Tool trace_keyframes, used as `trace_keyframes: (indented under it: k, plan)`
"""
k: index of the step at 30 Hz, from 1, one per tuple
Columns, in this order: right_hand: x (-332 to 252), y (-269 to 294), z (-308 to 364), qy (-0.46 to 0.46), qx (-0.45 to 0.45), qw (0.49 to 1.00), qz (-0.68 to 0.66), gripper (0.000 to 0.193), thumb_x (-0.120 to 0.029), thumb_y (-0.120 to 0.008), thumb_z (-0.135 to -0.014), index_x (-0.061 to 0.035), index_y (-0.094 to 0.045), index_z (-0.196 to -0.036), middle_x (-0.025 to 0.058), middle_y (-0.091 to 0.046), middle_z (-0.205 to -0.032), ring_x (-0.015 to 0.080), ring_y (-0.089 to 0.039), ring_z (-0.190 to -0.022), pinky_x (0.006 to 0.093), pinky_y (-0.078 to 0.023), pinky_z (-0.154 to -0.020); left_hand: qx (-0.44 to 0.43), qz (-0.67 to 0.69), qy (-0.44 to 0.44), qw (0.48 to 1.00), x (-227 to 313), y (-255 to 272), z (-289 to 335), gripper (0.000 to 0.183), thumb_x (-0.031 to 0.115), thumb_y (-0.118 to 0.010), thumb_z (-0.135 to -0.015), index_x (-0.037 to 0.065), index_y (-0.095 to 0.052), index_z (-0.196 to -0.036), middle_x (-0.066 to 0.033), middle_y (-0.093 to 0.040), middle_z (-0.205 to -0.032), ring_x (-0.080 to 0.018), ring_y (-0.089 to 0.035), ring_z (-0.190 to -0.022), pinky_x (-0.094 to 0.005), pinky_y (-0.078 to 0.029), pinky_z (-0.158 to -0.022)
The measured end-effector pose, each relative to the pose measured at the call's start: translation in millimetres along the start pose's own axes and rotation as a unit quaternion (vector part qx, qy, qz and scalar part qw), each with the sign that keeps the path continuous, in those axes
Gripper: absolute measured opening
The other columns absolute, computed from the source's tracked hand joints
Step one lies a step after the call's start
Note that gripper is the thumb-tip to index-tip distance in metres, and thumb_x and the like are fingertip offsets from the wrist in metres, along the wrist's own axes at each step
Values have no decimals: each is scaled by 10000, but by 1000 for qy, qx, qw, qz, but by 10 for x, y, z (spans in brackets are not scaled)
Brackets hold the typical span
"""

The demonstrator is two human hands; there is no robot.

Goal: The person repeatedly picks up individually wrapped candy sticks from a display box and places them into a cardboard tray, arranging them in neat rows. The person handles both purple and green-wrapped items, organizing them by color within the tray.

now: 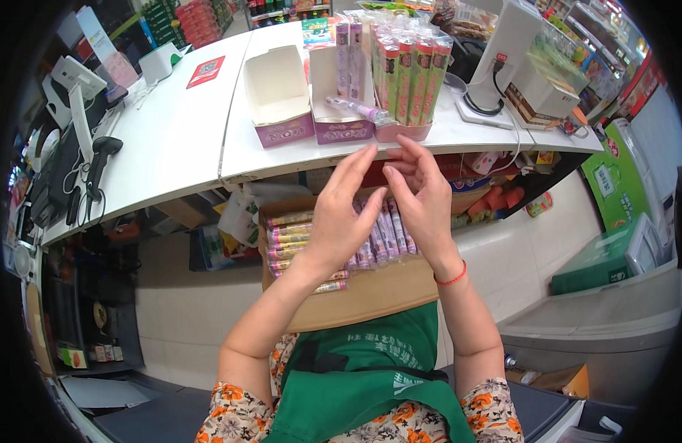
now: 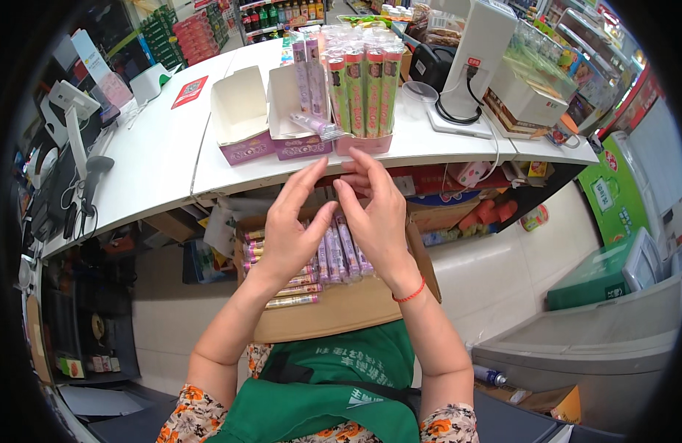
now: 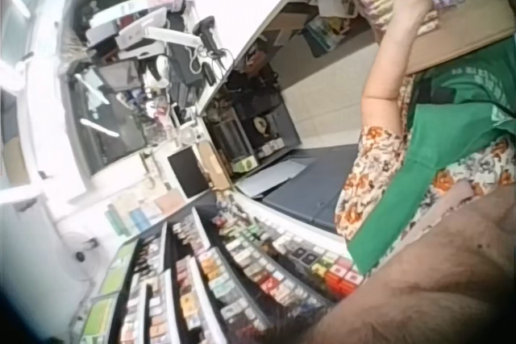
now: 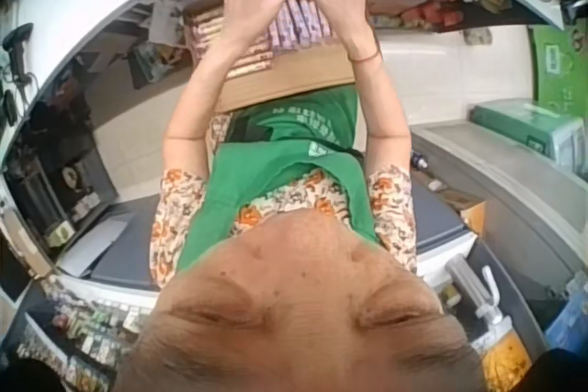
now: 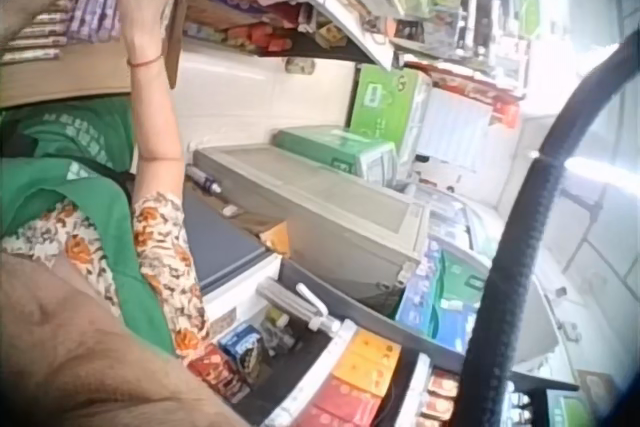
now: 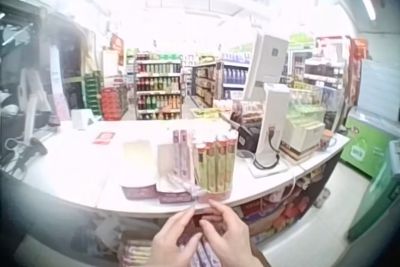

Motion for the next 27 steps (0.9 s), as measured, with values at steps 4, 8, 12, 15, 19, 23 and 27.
trace_keyframes:
  k: [4,8,12,15,19,23,27]
  plan:
    - [-129,-58,-197,34,17,999,-19,465,-14,-689,-933,-2,-549,-1377,141,-671,-1187,188,-715,-964,314,-594,-813,26,-2,-14,1000,26,123,-153,577,16,-688,-899,14,-516,-1450,-187,-554,-1424,-348,-574,-1292,-396,-485,-1056]
    - [-206,-123,-315,43,7,998,33,459,18,-672,-950,0,-546,-1390,105,-656,-1176,131,-684,-996,269,-575,-863,43,2,-19,999,27,199,-285,556,-27,-681,-900,16,-542,-1437,-152,-563,-1427,-272,-591,-1289,-373,-491,-1051]
    - [-194,-188,-403,71,30,995,56,432,15,-688,-924,-13,-594,-1344,102,-661,-1118,148,-689,-930,291,-577,-822,49,-22,-38,998,-2,248,-384,530,-34,-657,-910,18,-553,-1428,-156,-579,-1408,-279,-593,-1288,-368,-490,-1055]
    - [-196,-229,-470,88,35,992,86,384,13,-695,-892,-18,-645,-1272,129,-670,-1052,200,-694,-864,335,-574,-772,45,-19,-36,998,-61,249,-435,513,-34,-648,-911,23,-569,-1415,-158,-584,-1407,-287,-594,-1285,-366,-489,-1057]
    - [-252,-273,-525,121,29,985,121,322,23,-693,-879,-24,-681,-1197,120,-667,-999,220,-677,-831,342,-557,-755,43,-19,-42,998,-90,271,-494,490,-47,-635,-908,32,-596,-1390,-157,-599,-1395,-300,-602,-1272,-373,-502,-1044]
    - [-340,-306,-535,156,34,978,131,306,32,-688,-880,-37,-688,-1178,115,-664,-988,219,-669,-816,339,-553,-741,61,-41,-75,994,-122,291,-537,472,-75,-615,-908,38,-616,-1367,-151,-621,-1366,-304,-623,-1242,-376,-530,-1006]
    - [-450,-337,-549,180,39,974,129,303,34,-693,-881,-42,-690,-1175,110,-665,-989,208,-662,-803,332,-551,-727,77,-57,-99,990,-99,363,-596,465,-97,-613,-900,48,-635,-1341,-139,-645,-1330,-299,-642,-1214,-374,-557,-959]
Point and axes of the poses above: each hand's wrist, its own z-axis away from the middle knuckle, its own y-axis out of the back of the hand, x = y × z, the point moved 4 cm from there along -z, towards the middle knuckle
